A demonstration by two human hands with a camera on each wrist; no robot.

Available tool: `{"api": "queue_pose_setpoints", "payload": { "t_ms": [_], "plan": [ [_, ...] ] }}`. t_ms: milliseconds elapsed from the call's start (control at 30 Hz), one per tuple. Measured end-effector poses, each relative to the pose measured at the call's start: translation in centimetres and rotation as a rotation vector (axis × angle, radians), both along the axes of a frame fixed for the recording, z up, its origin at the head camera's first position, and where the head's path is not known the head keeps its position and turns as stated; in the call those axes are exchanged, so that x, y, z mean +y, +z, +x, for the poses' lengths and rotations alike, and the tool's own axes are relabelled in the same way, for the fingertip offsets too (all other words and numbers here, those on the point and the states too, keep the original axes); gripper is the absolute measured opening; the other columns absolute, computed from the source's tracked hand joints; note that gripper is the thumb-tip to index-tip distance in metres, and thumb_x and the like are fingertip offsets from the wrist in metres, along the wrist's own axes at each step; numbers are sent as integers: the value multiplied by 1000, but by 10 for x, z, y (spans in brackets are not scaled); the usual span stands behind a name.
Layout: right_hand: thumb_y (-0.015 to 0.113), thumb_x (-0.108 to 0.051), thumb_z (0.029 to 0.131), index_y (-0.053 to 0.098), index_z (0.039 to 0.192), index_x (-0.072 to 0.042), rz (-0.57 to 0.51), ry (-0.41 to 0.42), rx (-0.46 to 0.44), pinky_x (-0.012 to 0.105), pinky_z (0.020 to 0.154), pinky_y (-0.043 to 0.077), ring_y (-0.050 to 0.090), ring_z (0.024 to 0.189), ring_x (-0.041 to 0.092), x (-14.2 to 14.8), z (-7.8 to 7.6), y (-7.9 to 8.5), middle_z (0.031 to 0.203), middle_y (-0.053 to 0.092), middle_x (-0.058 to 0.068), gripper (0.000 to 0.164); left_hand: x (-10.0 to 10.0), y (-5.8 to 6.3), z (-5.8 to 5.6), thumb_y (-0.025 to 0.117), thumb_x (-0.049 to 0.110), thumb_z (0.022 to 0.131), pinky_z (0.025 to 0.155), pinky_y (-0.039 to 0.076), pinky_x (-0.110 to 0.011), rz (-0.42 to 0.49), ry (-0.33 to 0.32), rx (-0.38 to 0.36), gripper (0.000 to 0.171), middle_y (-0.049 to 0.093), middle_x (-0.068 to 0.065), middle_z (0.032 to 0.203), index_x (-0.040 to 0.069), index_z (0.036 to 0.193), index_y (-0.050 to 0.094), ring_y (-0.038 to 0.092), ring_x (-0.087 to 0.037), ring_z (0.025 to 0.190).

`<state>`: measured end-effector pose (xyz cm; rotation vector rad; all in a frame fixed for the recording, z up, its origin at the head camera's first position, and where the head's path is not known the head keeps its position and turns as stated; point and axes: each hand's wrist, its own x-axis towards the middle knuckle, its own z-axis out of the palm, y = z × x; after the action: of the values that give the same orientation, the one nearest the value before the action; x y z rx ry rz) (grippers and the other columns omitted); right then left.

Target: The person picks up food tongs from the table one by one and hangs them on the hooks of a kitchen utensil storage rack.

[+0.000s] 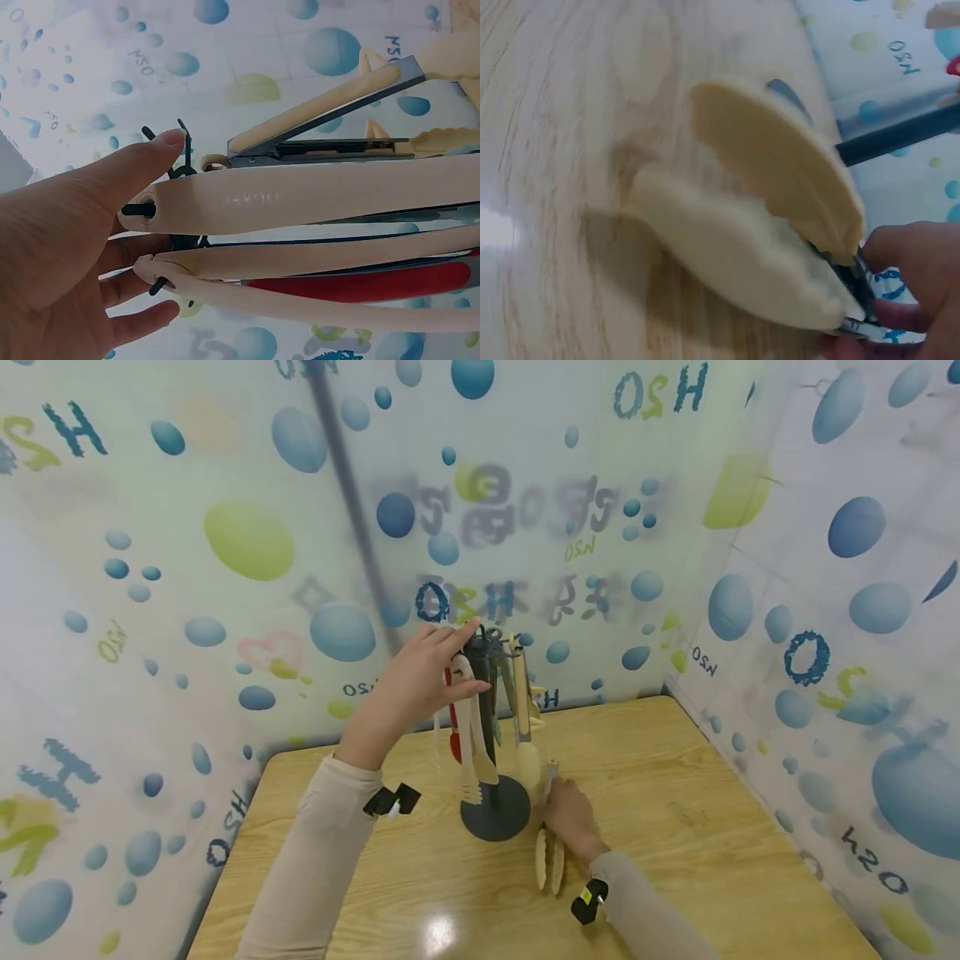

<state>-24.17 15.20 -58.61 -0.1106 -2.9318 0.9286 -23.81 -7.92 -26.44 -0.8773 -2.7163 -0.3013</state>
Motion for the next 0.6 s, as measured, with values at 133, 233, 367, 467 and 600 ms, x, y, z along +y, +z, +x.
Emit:
{"api": "queue_pose_setpoints", "payload": {
  "t_ms": [133, 233, 367, 467, 600],
  "plan": [
    [77, -18, 80, 53, 103, -3, -94, -43, 65, 30, 50, 38, 52, 61, 20, 9, -1, 5, 86, 59, 14, 35, 1, 0, 0, 66, 50, 91, 112, 42, -48, -7, 11, 6, 83, 52, -8, 146, 22, 158, 25, 42, -30, 136],
    [75, -20, 81, 46, 132, -1, -131, -70, 118, 32, 54, 42, 56, 68, 22, 16, 0, 18, 107, 62, 21, 61, 2, 0, 0, 66, 49, 92, 110, 43, -47, -14, 19, 11, 83, 52, -8, 146, 22, 158, 25, 42, -30, 135],
    [69, -23, 86, 31, 153, -7, -170, -89, 201, 32, 55, 43, 57, 70, 22, 24, 5, 41, 119, 59, 23, 79, 3, -1, 0, 66, 49, 92, 109, 44, -46, -17, 22, 24, 83, 51, -9, 145, 21, 159, 25, 42, -31, 134],
    [65, -22, 89, 28, 156, -12, -214, -106, 314, 28, 52, 41, 55, 66, 19, 28, 9, 58, 114, 56, 18, 77, 4, -1, 0, 66, 49, 92, 108, 45, -46, -15, 19, 33, 83, 52, -9, 145, 21, 158, 25, 42, -31, 133],
    [66, -17, 90, 28, 157, -16, -252, -83, 524, 24, 52, 41, 56, 68, 16, 26, 16, 82, 113, 56, 14, 77, 4, -1, 0, 66, 49, 92, 106, 46, -45, -13, 16, 35, 83, 53, -9, 143, 20, 158, 25, 43, -31, 130]
  ]
}}
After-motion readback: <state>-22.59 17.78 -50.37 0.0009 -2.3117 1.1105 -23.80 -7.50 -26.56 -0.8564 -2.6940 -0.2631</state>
